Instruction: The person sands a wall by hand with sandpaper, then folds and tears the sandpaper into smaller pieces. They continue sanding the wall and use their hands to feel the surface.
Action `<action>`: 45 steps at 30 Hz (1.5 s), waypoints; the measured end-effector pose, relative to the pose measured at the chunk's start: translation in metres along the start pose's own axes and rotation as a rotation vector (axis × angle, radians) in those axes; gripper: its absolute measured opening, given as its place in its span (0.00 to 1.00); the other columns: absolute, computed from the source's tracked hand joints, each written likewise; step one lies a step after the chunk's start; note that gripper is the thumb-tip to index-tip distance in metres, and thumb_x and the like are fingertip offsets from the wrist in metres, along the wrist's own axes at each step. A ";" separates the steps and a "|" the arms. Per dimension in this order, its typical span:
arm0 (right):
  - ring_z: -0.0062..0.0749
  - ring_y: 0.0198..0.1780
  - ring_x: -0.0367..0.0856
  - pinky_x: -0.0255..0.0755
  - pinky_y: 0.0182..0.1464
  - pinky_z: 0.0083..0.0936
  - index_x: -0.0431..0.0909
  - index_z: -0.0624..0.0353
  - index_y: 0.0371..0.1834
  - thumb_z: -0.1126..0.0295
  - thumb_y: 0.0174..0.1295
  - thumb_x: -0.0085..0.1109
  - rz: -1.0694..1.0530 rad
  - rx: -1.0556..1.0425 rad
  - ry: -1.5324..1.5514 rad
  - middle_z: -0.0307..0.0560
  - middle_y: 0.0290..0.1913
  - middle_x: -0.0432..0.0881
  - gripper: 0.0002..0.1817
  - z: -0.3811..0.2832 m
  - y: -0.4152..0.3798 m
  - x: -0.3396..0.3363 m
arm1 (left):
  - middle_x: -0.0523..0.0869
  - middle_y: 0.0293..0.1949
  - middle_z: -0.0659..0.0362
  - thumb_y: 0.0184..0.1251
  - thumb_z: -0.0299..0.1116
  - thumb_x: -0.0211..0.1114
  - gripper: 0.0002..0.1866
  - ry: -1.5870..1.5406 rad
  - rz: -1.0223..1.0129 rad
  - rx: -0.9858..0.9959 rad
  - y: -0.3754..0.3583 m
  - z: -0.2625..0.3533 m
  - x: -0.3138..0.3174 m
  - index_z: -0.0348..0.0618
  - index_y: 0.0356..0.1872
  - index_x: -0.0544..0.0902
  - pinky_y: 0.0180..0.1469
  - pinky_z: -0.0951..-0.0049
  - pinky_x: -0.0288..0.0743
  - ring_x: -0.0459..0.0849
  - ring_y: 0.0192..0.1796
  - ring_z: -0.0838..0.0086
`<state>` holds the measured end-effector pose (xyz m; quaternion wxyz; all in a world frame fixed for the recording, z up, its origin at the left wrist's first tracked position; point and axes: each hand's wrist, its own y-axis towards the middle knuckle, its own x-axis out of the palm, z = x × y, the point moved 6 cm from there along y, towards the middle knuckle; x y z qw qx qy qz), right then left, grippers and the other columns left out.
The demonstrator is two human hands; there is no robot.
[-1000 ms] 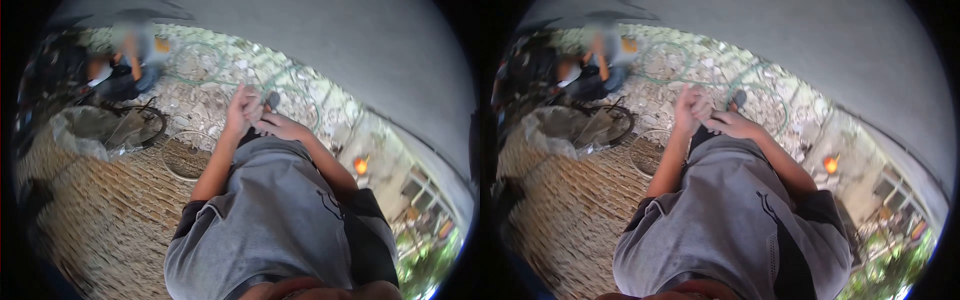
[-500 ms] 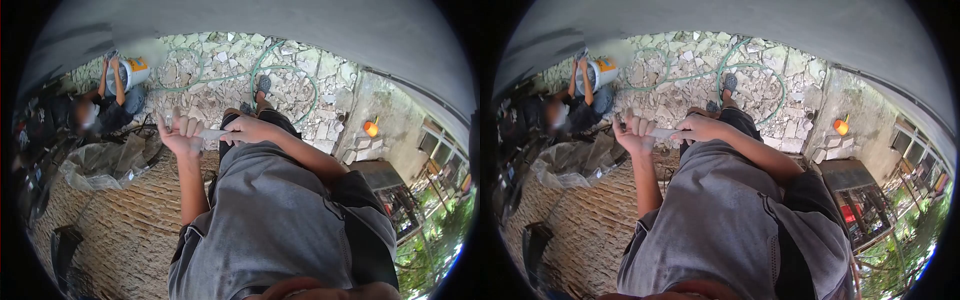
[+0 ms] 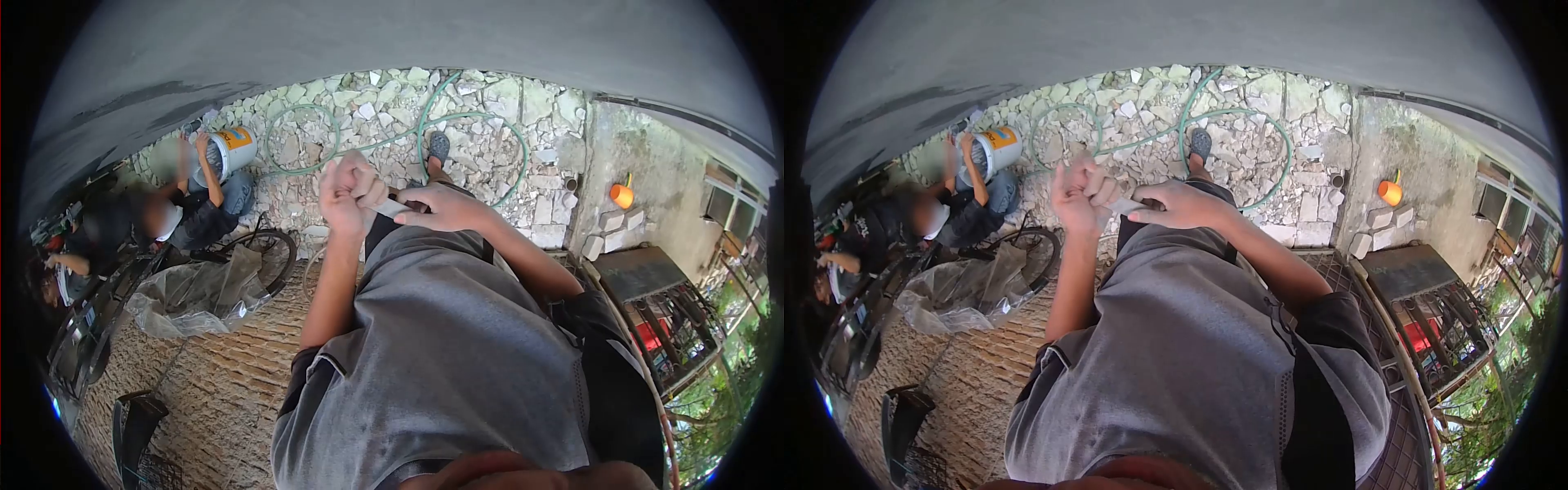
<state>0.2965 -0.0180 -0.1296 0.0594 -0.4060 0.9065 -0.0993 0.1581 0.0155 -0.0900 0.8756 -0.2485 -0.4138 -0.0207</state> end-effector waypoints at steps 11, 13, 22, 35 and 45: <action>0.29 0.28 0.80 0.72 0.37 0.26 0.81 0.63 0.36 0.56 0.75 0.55 -0.140 -0.013 0.081 0.41 0.23 0.82 0.19 -0.036 0.034 0.025 | 0.54 0.18 0.70 0.80 0.54 0.38 0.25 -0.137 -0.063 0.071 -0.020 0.029 -0.021 0.43 0.42 0.75 0.23 0.75 0.50 0.52 0.16 0.81; 0.29 0.32 0.81 0.72 0.40 0.27 0.82 0.62 0.38 0.55 0.74 0.55 -0.086 0.031 0.013 0.42 0.27 0.83 0.19 -0.050 0.045 0.032 | 0.54 0.18 0.70 0.80 0.54 0.39 0.25 -0.138 -0.075 0.111 -0.026 0.040 -0.026 0.42 0.43 0.75 0.23 0.75 0.50 0.52 0.16 0.81; 0.16 0.33 0.79 0.72 0.37 0.18 0.86 0.62 0.43 0.64 0.72 0.59 0.007 0.139 -0.077 0.38 0.31 0.88 0.13 -0.090 0.111 0.047 | 0.79 0.31 0.58 0.79 0.56 0.44 0.27 0.364 -0.029 0.368 -0.016 0.123 -0.090 0.40 0.50 0.77 0.39 0.72 0.73 0.78 0.33 0.74; 0.22 0.29 0.76 0.71 0.28 0.19 0.68 0.59 0.66 0.62 0.77 0.50 1.153 -0.179 -0.014 0.47 0.43 0.79 0.20 -0.230 0.117 -0.068 | 0.85 0.47 0.34 0.69 0.58 0.52 0.33 1.614 0.663 -0.289 -0.127 0.110 -0.610 0.31 0.47 0.86 0.60 0.53 0.74 0.83 0.56 0.44; 0.24 0.34 0.76 0.72 0.36 0.22 0.78 0.57 0.63 0.69 0.72 0.59 1.817 -0.861 -0.549 0.49 0.48 0.78 0.18 -0.394 0.060 -0.120 | 0.90 0.39 0.47 0.73 0.48 0.59 0.25 1.051 0.596 -0.339 -0.170 0.068 -0.620 0.31 0.46 0.86 0.41 0.66 0.80 0.88 0.38 0.63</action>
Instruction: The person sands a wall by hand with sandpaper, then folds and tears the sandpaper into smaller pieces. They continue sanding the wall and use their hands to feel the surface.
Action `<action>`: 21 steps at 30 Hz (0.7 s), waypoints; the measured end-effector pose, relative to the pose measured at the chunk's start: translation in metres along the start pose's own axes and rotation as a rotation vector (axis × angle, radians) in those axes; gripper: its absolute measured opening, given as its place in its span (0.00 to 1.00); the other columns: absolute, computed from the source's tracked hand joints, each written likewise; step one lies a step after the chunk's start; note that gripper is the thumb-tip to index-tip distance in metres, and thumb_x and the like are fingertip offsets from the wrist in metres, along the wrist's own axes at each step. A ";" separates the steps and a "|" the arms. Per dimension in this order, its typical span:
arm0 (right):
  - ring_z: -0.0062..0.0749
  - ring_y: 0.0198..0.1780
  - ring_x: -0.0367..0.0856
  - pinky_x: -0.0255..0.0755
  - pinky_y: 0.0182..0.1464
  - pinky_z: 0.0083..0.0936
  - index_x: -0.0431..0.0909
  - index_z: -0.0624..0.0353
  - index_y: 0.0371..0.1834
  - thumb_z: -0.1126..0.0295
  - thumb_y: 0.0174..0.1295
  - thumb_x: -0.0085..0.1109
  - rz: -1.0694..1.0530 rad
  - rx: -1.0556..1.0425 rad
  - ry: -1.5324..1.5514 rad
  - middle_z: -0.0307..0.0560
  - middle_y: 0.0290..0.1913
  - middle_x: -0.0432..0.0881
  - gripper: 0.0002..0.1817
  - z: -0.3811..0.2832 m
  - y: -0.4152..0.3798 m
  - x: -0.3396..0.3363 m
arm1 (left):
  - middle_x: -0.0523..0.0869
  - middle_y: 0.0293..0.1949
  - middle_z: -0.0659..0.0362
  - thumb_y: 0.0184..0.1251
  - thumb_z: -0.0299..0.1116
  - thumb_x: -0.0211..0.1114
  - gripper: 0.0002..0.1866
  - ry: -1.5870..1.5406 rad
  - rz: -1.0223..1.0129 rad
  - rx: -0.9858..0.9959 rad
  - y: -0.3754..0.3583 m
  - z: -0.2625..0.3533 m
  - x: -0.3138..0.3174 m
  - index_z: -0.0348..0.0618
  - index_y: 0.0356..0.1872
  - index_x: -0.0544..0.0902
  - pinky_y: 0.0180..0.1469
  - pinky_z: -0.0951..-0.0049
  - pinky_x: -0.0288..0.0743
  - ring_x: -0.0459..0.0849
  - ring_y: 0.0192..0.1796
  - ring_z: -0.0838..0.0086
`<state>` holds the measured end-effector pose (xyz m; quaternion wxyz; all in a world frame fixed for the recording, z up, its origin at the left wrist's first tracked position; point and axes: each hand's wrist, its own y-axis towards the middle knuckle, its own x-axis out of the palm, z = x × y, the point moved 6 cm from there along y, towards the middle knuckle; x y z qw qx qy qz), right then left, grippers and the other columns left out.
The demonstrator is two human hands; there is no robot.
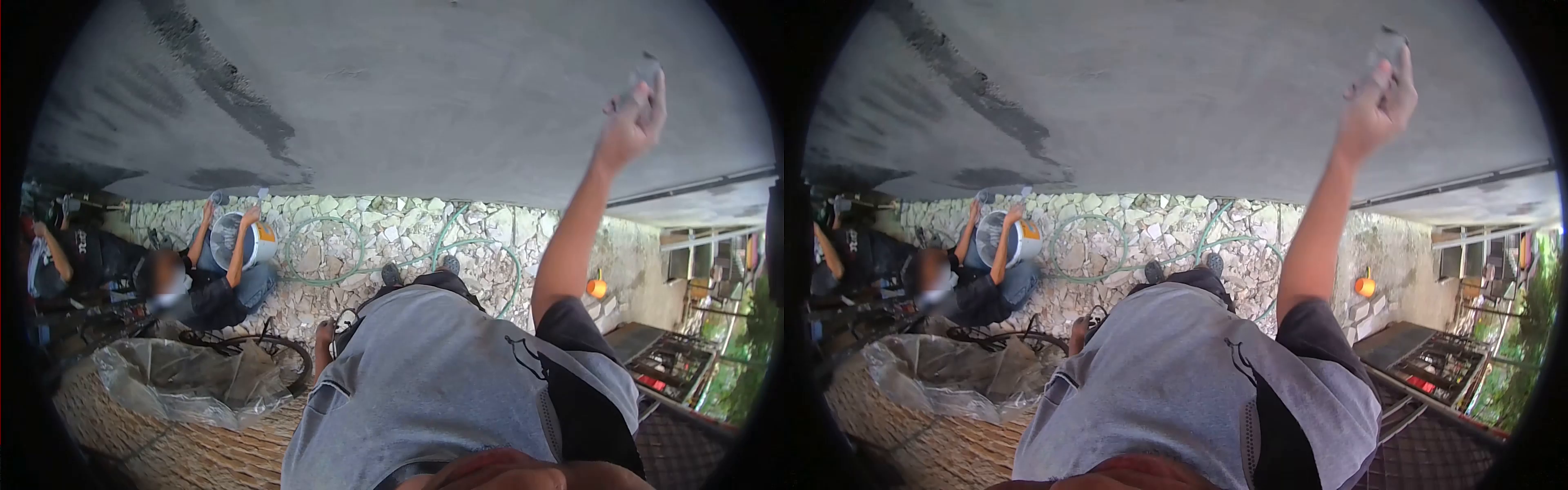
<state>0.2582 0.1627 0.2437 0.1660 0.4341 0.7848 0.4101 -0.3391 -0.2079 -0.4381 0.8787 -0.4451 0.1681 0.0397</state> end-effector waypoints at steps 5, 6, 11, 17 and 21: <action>0.39 0.41 0.74 0.72 0.43 0.34 0.79 0.50 0.65 0.71 0.67 0.63 -0.183 -0.378 -0.571 0.49 0.39 0.72 0.22 0.081 -0.072 0.067 | 0.89 0.40 0.49 0.75 0.47 0.58 0.23 -0.209 0.050 0.012 0.020 0.055 -0.010 0.32 0.48 0.81 0.28 0.72 0.75 0.87 0.30 0.68; 0.40 0.39 0.74 0.71 0.42 0.34 0.78 0.50 0.67 0.71 0.66 0.63 -0.256 -0.195 -0.468 0.53 0.39 0.71 0.24 0.101 -0.112 0.071 | 0.89 0.38 0.50 0.75 0.47 0.58 0.22 -0.189 0.077 0.044 0.008 0.081 -0.014 0.33 0.45 0.80 0.26 0.73 0.73 0.86 0.27 0.70; 0.57 0.42 0.80 0.75 0.47 0.41 0.85 0.57 0.51 0.71 0.68 0.60 -0.723 0.235 -0.575 0.61 0.40 0.78 0.11 0.191 -0.261 0.037 | 0.88 0.38 0.50 0.75 0.49 0.59 0.24 -0.257 0.090 0.090 0.020 0.099 -0.022 0.31 0.45 0.80 0.25 0.72 0.74 0.86 0.27 0.69; 0.44 0.45 0.84 0.76 0.51 0.35 0.86 0.61 0.48 0.75 0.65 0.63 -0.475 -0.047 -0.307 0.51 0.47 0.87 0.10 0.091 -0.138 0.030 | 0.89 0.38 0.50 0.76 0.49 0.58 0.24 -0.137 0.013 0.001 0.036 0.067 -0.018 0.32 0.48 0.82 0.25 0.72 0.74 0.85 0.26 0.69; 0.34 0.40 0.80 0.74 0.43 0.30 0.86 0.57 0.52 0.73 0.67 0.63 -0.067 -0.233 -0.307 0.45 0.38 0.82 0.12 0.001 -0.022 0.016 | 0.90 0.40 0.51 0.76 0.50 0.55 0.24 -0.074 -0.038 -0.038 0.048 0.052 -0.019 0.36 0.51 0.83 0.24 0.70 0.72 0.85 0.26 0.70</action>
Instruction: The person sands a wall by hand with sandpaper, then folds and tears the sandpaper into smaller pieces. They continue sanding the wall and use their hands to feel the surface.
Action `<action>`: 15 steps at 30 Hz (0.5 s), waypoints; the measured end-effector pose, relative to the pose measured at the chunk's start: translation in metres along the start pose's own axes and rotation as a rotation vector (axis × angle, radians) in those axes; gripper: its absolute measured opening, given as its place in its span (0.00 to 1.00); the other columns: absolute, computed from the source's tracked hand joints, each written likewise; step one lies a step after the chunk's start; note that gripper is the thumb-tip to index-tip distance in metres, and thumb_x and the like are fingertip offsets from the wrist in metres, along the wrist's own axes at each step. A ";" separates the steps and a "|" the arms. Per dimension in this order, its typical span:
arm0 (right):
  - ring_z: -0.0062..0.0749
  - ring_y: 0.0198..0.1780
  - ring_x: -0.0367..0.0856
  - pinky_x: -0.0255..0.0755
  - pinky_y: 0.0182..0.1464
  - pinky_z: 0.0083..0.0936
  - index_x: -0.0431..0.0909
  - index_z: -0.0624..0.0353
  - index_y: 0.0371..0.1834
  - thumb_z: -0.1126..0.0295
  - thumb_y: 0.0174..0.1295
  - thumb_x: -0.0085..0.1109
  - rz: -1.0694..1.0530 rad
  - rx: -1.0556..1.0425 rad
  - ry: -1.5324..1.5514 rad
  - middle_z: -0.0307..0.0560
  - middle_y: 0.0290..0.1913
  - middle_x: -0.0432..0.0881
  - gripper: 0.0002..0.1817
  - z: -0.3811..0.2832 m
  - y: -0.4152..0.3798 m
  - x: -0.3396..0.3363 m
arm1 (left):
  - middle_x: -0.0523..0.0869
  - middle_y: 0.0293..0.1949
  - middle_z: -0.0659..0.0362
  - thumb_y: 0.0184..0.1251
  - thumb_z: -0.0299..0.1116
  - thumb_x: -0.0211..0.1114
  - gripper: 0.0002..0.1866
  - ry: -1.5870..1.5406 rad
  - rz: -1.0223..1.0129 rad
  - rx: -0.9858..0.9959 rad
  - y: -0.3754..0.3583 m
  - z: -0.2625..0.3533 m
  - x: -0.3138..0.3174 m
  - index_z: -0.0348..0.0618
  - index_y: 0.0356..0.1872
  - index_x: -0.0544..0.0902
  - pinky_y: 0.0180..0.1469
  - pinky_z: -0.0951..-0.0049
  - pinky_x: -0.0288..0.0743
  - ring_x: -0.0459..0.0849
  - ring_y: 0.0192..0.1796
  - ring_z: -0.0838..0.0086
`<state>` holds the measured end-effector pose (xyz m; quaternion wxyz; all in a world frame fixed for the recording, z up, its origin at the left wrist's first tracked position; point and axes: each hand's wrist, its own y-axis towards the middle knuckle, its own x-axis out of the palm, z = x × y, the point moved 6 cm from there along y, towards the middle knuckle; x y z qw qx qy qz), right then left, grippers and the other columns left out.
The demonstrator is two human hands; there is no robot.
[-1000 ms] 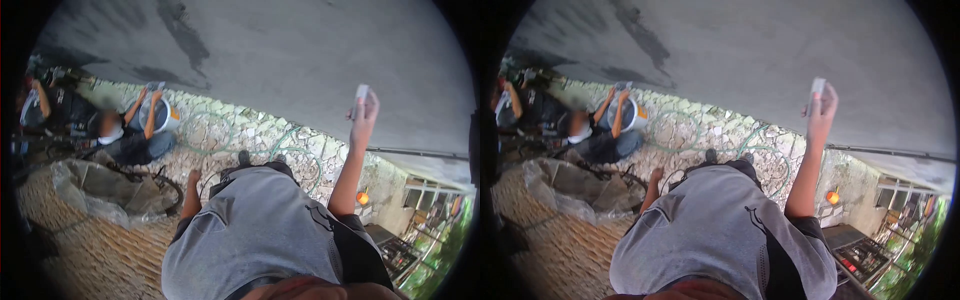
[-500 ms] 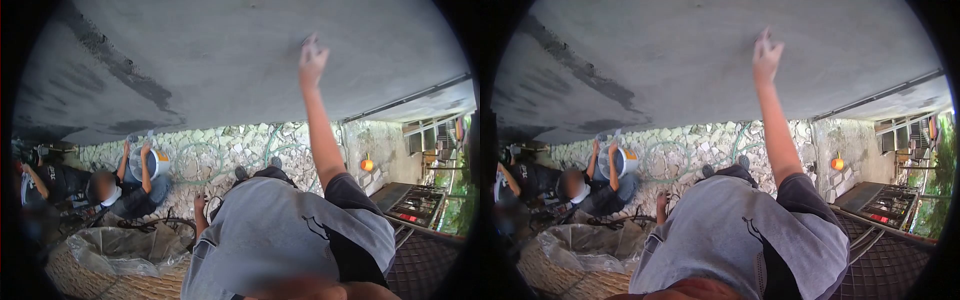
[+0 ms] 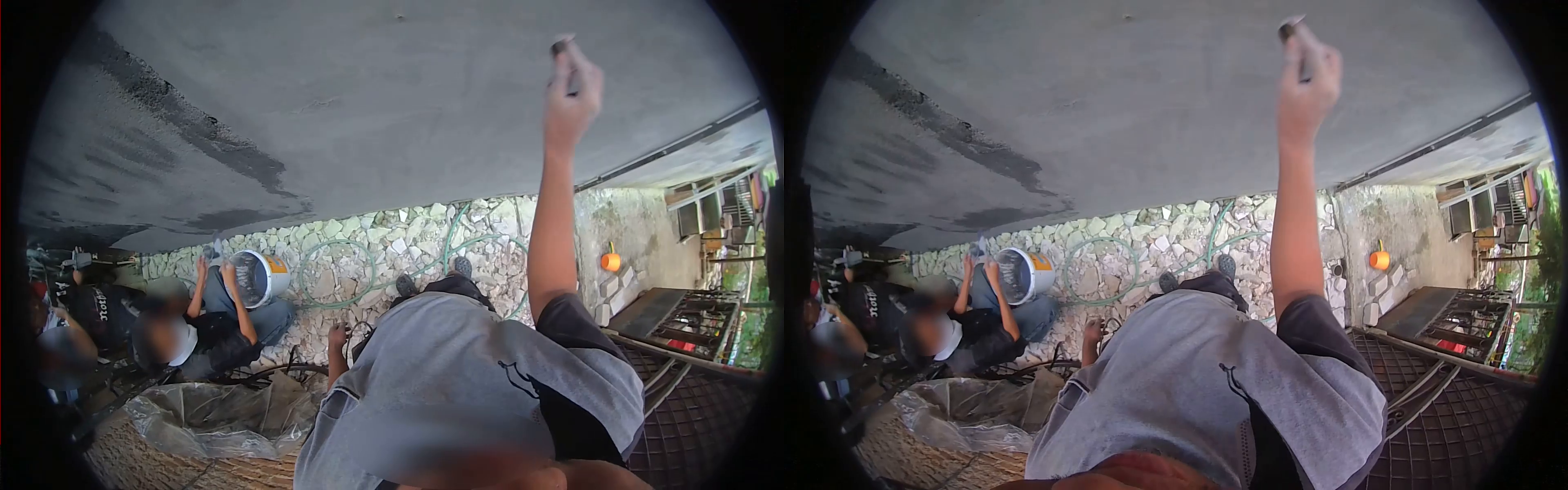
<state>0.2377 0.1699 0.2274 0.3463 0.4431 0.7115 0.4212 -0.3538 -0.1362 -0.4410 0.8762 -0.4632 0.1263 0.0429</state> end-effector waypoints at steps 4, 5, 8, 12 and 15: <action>0.35 0.39 0.77 0.72 0.40 0.28 0.86 0.55 0.54 0.72 0.67 0.63 0.196 -0.177 -0.112 0.47 0.38 0.76 0.13 -0.006 0.031 0.007 | 0.90 0.40 0.52 0.77 0.49 0.55 0.23 0.102 0.023 0.006 -0.011 0.036 0.000 0.38 0.53 0.81 0.25 0.71 0.72 0.86 0.27 0.70; 0.37 0.39 0.76 0.73 0.41 0.30 0.85 0.55 0.56 0.75 0.66 0.63 0.182 -0.118 -0.110 0.49 0.39 0.74 0.15 0.009 0.016 0.025 | 0.90 0.40 0.52 0.77 0.49 0.55 0.23 0.098 0.025 0.009 -0.012 0.041 0.000 0.38 0.53 0.81 0.25 0.71 0.72 0.86 0.27 0.70; 0.43 0.42 0.77 0.74 0.45 0.32 0.78 0.55 0.66 0.78 0.65 0.58 -0.069 -0.045 -0.207 0.53 0.40 0.70 0.24 0.058 -0.087 0.082 | 0.89 0.40 0.51 0.77 0.48 0.56 0.23 0.001 0.018 0.098 -0.009 0.054 0.003 0.36 0.52 0.80 0.27 0.72 0.74 0.86 0.27 0.70; 0.60 0.48 0.81 0.78 0.51 0.47 0.78 0.46 0.65 0.77 0.67 0.51 -0.816 0.251 -0.428 0.70 0.53 0.76 0.23 0.165 -0.330 0.097 | 0.89 0.40 0.50 0.77 0.48 0.56 0.23 -0.050 0.038 0.122 -0.005 0.057 0.008 0.33 0.50 0.80 0.27 0.71 0.75 0.87 0.27 0.70; 0.58 0.45 0.83 0.77 0.49 0.47 0.82 0.49 0.60 0.74 0.67 0.55 -0.834 0.340 -0.353 0.68 0.49 0.81 0.19 0.164 -0.355 0.075 | 0.89 0.40 0.49 0.76 0.49 0.56 0.24 -0.037 0.041 0.104 -0.002 0.041 0.008 0.32 0.49 0.81 0.26 0.71 0.74 0.87 0.27 0.70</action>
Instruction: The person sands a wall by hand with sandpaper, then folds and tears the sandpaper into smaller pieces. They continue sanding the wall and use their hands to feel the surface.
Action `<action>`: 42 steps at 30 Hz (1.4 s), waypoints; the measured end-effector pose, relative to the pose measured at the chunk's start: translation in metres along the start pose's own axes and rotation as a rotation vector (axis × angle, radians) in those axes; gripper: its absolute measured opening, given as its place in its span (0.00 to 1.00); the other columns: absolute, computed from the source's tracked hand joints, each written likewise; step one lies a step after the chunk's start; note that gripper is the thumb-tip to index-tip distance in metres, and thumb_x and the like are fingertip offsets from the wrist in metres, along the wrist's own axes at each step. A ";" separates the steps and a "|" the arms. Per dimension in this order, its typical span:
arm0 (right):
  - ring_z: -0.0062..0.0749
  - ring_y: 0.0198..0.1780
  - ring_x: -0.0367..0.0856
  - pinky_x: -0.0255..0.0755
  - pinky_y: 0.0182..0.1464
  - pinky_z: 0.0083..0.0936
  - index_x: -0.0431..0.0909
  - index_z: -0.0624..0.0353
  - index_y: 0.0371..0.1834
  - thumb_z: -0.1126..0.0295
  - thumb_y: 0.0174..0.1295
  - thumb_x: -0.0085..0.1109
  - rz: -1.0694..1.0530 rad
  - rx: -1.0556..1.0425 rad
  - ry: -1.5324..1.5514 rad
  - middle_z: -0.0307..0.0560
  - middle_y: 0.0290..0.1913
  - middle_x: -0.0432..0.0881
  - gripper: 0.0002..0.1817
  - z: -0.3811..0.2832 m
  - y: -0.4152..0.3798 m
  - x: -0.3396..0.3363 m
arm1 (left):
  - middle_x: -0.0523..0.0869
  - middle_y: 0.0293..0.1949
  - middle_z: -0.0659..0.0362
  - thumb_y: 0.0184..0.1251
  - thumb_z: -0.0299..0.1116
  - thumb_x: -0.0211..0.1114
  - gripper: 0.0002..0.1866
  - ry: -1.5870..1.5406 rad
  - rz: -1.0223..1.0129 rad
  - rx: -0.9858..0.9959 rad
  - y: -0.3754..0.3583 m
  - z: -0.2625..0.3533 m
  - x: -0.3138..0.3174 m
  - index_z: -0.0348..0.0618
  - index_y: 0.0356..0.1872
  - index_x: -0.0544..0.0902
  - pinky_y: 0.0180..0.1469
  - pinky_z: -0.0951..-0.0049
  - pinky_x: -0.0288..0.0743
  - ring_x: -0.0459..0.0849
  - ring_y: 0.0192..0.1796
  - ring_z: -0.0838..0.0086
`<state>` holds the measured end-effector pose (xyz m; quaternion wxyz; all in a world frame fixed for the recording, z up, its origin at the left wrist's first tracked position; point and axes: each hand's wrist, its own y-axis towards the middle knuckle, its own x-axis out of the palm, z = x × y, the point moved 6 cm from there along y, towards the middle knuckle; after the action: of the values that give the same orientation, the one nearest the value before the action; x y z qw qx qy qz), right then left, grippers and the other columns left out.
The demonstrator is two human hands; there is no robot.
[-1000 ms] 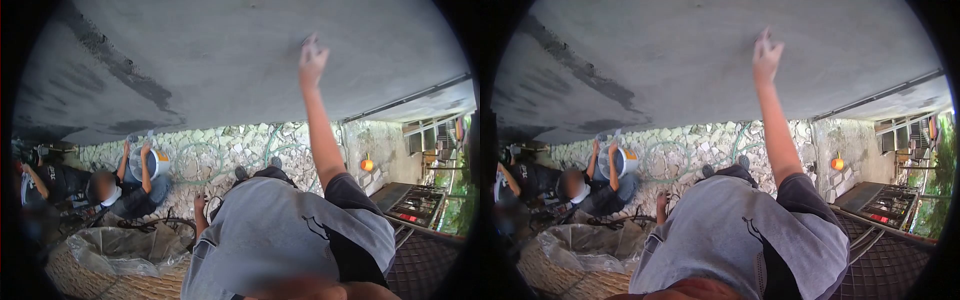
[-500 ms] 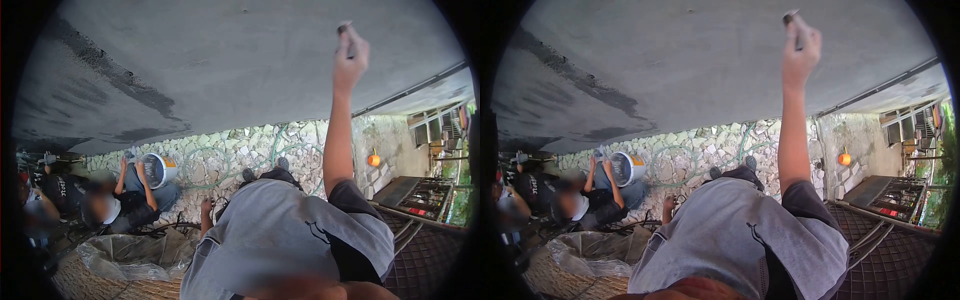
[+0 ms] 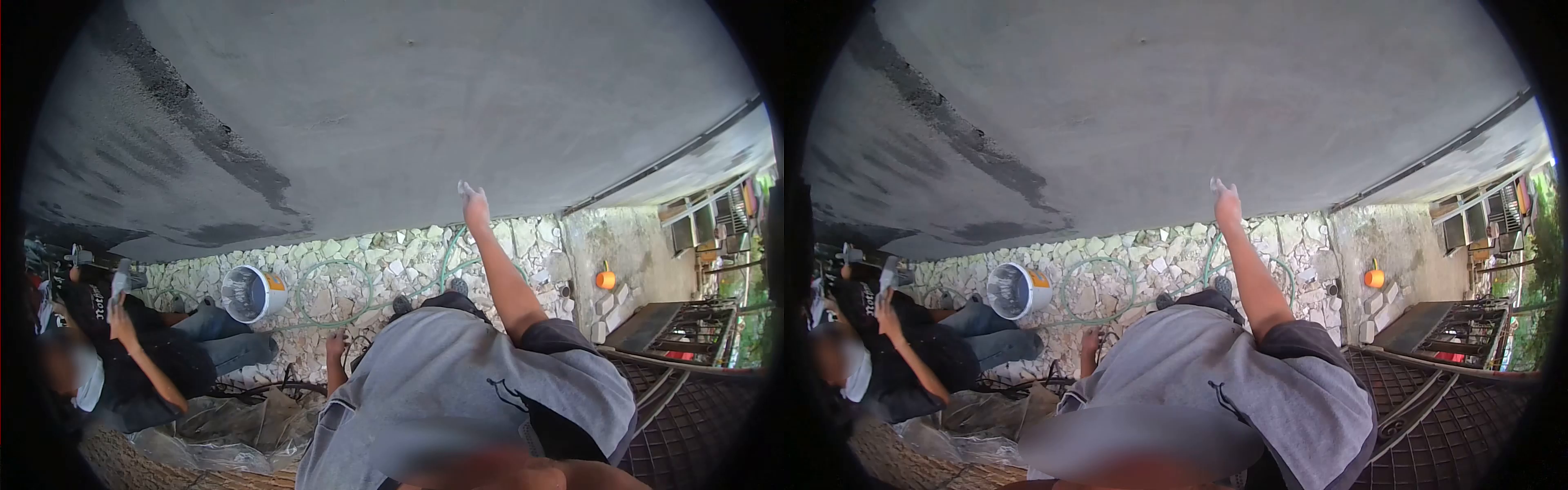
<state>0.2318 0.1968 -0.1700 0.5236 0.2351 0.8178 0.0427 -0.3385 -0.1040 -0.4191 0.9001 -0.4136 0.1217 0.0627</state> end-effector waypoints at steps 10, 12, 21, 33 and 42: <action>0.27 0.39 0.81 0.74 0.36 0.24 0.86 0.57 0.51 0.71 0.67 0.64 0.945 -0.181 0.498 0.42 0.43 0.86 0.11 -0.136 0.116 -0.358 | 0.90 0.41 0.49 0.75 0.45 0.58 0.21 0.005 -0.022 -0.102 -0.009 -0.044 -0.019 0.36 0.54 0.81 0.26 0.70 0.74 0.88 0.30 0.66; 0.32 0.38 0.82 0.74 0.34 0.26 0.84 0.62 0.51 0.73 0.67 0.63 1.059 -0.256 0.404 0.44 0.38 0.83 0.11 -0.143 0.122 -0.368 | 0.90 0.40 0.49 0.75 0.45 0.58 0.21 -0.069 0.000 -0.101 -0.006 -0.038 -0.017 0.35 0.52 0.80 0.26 0.72 0.73 0.87 0.29 0.68; 0.58 0.44 0.81 0.76 0.45 0.46 0.84 0.51 0.55 0.68 0.66 0.59 -0.012 0.119 -0.019 0.63 0.43 0.78 0.15 0.043 0.039 0.015 | 0.89 0.38 0.52 0.74 0.46 0.58 0.20 0.048 -0.024 -0.045 -0.017 -0.007 -0.011 0.38 0.50 0.80 0.24 0.72 0.72 0.85 0.28 0.71; 0.29 0.37 0.79 0.74 0.34 0.26 0.85 0.56 0.52 0.75 0.67 0.63 0.824 -0.219 0.354 0.44 0.39 0.82 0.11 -0.139 0.104 -0.329 | 0.90 0.43 0.49 0.74 0.45 0.58 0.21 -0.009 -0.022 -0.129 0.005 -0.042 -0.009 0.36 0.54 0.81 0.26 0.70 0.73 0.84 0.27 0.69; 0.54 0.59 0.80 0.78 0.57 0.45 0.79 0.64 0.57 0.75 0.68 0.47 -0.188 -0.105 -0.289 0.64 0.60 0.77 0.17 -0.020 0.018 -0.023 | 0.89 0.37 0.53 0.75 0.43 0.57 0.19 0.009 -0.023 -0.030 -0.004 0.009 0.005 0.35 0.49 0.81 0.26 0.71 0.74 0.85 0.26 0.70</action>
<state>0.2278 0.2063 -0.1360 0.6491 0.1337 0.7489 0.0022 -0.3313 -0.0994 -0.4122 0.8938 -0.4289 0.1199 0.0525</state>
